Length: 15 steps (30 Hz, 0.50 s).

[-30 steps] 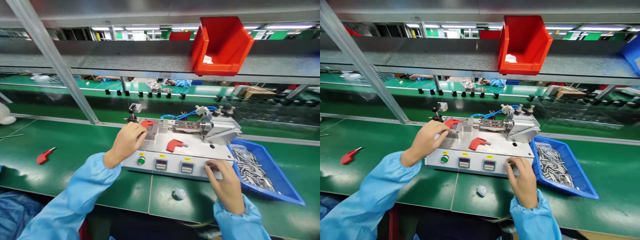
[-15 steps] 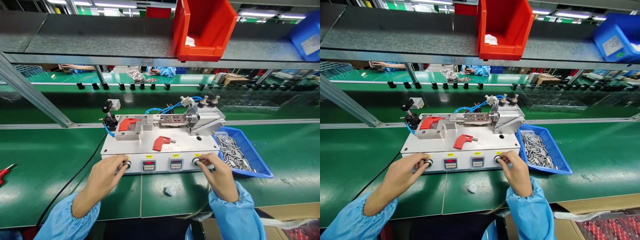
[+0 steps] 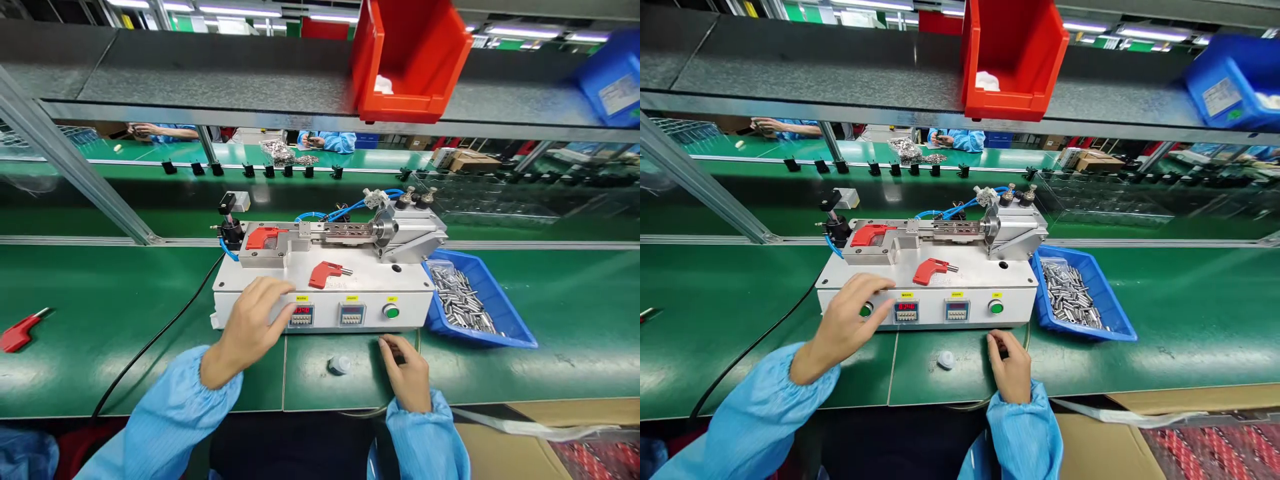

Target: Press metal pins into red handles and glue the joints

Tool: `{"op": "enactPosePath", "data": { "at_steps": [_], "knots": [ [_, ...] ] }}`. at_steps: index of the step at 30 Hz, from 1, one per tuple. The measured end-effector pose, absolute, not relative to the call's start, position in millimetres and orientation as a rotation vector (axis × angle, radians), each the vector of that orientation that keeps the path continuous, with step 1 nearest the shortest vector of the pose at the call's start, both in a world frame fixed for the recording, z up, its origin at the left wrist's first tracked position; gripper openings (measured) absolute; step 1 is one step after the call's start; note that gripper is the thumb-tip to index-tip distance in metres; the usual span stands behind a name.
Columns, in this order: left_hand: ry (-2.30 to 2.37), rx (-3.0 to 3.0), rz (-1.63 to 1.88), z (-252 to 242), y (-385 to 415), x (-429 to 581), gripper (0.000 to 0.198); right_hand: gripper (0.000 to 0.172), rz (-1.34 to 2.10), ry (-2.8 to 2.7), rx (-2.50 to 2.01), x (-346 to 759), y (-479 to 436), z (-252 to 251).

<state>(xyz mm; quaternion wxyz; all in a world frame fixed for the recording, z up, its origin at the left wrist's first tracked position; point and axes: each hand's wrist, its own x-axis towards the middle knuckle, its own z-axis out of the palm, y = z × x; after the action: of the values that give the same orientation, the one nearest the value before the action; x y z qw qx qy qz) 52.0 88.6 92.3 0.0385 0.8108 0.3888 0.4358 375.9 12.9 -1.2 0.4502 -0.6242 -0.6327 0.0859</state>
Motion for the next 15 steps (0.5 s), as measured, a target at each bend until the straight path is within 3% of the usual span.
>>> {"op": "enactPosePath", "data": {
  "at_steps": [5, 11, 15],
  "knots": [
    [1.222, 2.685, 1.014, 105, 123, 98, 0.042, 0.038, 0.282, -1.552, -1.607, 373, 9, 1],
    [1.070, 2.757, 0.981, 97, 140, 109, 0.025, 0.029, 0.281, -1.512, -1.688, 372, 3, -3],
    [0.957, 2.787, 1.028, 99, 124, 73, 0.027, 0.023, 0.288, -1.487, -1.671, 366, 0, -3]
  ]
}}
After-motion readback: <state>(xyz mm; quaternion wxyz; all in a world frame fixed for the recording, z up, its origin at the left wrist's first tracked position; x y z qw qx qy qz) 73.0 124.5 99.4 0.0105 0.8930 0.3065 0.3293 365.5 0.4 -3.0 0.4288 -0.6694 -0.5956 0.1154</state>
